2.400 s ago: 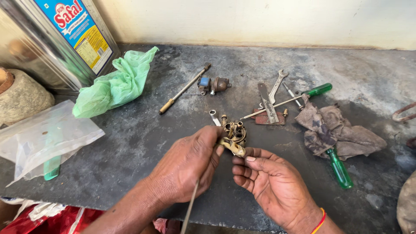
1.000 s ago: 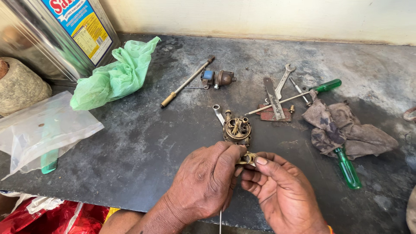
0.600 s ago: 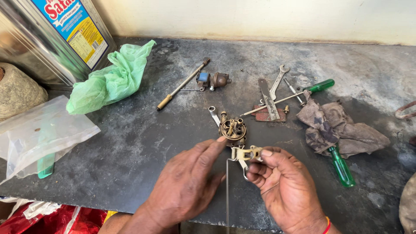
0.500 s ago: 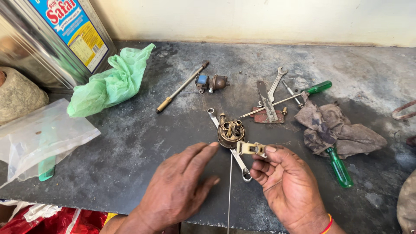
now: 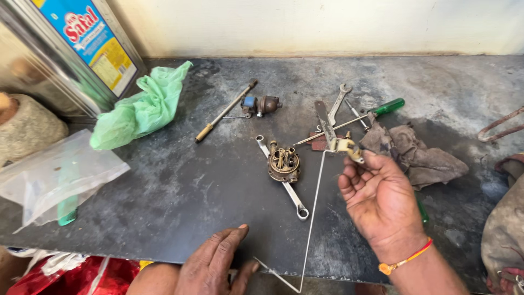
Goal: The person manipulates small mechanical components of a carburetor assembly by hand and with a screwdriver on a workbench, cleaning and fitting parts together.
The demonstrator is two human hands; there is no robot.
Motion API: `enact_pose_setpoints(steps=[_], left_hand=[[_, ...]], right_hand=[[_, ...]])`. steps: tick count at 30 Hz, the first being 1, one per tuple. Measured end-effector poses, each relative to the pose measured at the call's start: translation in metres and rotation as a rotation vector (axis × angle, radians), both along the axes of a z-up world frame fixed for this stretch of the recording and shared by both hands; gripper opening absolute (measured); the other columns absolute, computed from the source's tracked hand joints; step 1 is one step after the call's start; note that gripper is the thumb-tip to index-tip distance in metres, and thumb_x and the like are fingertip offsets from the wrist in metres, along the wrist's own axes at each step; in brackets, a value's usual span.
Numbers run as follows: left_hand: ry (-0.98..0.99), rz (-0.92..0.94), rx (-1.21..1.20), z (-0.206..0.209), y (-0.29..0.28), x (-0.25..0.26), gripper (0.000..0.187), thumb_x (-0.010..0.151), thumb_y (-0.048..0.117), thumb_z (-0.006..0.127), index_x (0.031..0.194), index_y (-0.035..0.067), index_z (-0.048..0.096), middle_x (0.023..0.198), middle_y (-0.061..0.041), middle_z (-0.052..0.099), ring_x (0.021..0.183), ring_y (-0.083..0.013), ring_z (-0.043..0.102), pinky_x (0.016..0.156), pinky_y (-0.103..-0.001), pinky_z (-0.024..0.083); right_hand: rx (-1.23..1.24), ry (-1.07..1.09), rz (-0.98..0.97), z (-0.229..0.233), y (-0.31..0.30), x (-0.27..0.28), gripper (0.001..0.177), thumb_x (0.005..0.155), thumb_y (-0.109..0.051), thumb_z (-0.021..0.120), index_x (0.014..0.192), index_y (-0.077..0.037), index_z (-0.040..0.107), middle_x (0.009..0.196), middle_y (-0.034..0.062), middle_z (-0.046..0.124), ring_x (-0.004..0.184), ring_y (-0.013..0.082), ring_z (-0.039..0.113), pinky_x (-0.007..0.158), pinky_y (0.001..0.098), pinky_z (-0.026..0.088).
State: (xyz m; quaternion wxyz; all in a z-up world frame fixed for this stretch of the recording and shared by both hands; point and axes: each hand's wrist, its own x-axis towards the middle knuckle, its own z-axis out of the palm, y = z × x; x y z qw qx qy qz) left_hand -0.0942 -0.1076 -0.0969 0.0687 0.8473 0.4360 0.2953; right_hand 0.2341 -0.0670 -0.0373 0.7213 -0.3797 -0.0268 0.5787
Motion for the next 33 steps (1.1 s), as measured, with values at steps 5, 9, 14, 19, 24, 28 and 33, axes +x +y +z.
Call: enact_pose_setpoints(steps=[5,9,14,19,24,28,33], left_hand=[[-0.579,0.284,-0.009,-0.087,-0.029,0.0,0.058,0.082,0.026,0.079,0.135,0.007,0.063,0.127,-0.016,0.067,0.113,-0.0304,0.071,0.095,-0.042,0.058],[-0.278,-0.069,-0.221,-0.161,-0.031,0.016,0.055,0.093,0.022,0.069,0.145,0.008,0.056,0.137,-0.02,0.064,0.126,-0.0337,0.065,0.105,-0.044,0.054],[-0.212,-0.229,-0.124,-0.154,-0.016,0.038,0.052,0.106,0.016,0.057,0.157,0.008,0.048,0.149,-0.025,0.059,0.141,-0.0379,0.058,0.118,-0.048,0.049],[-0.444,-0.287,0.037,-0.029,-0.009,0.051,0.067,0.099,0.035,0.07,0.154,0.005,0.046,0.156,-0.03,0.05,0.147,-0.0427,0.053,0.121,-0.051,0.046],[-0.254,-0.337,0.053,0.09,0.023,0.047,0.113,0.079,0.071,0.075,0.158,-0.001,0.035,0.162,-0.031,0.037,0.152,-0.0497,0.043,0.122,-0.058,0.04],[-0.153,-0.417,-0.113,0.126,0.045,0.057,0.11,0.08,0.06,0.076,0.163,0.0,0.036,0.172,-0.03,0.032,0.156,-0.0493,0.036,0.126,-0.056,0.035],[-0.197,-0.476,-0.222,0.122,0.068,0.07,0.094,0.089,0.044,0.076,0.159,-0.003,0.036,0.16,-0.027,0.046,0.151,-0.0442,0.044,0.122,-0.051,0.037]], right_hand=[[0.001,0.015,-0.026,0.004,0.001,0.007,0.013,0.092,-0.018,0.067,0.099,-0.007,0.067,0.092,0.0045,0.069,0.084,0.016,0.065,0.08,0.0341,0.057],[-0.009,0.037,0.004,0.001,0.002,0.006,0.014,0.092,-0.02,0.067,0.099,-0.008,0.068,0.092,0.004,0.069,0.083,0.0153,0.064,0.079,0.0334,0.055],[-0.05,0.051,0.026,-0.004,0.003,0.003,0.014,0.091,-0.02,0.067,0.097,-0.008,0.066,0.09,0.0045,0.068,0.082,0.0158,0.064,0.078,0.0335,0.057],[-0.057,0.013,0.133,-0.015,0.003,-0.008,0.016,0.089,-0.017,0.067,0.099,-0.004,0.068,0.089,0.0064,0.07,0.079,0.0161,0.065,0.075,0.0351,0.057],[-0.089,0.009,0.234,-0.023,-0.002,-0.029,0.016,0.089,-0.016,0.066,0.097,-0.003,0.068,0.088,0.0086,0.071,0.078,0.0178,0.066,0.073,0.0363,0.058],[-0.092,-0.007,0.26,-0.026,-0.003,-0.037,0.018,0.091,-0.017,0.066,0.099,-0.001,0.067,0.087,0.0092,0.071,0.077,0.0179,0.066,0.072,0.0356,0.058],[-0.101,-0.001,0.289,-0.03,-0.004,-0.044,0.018,0.091,-0.016,0.066,0.1,0.0,0.067,0.088,0.0106,0.071,0.077,0.0189,0.066,0.071,0.0356,0.058]])
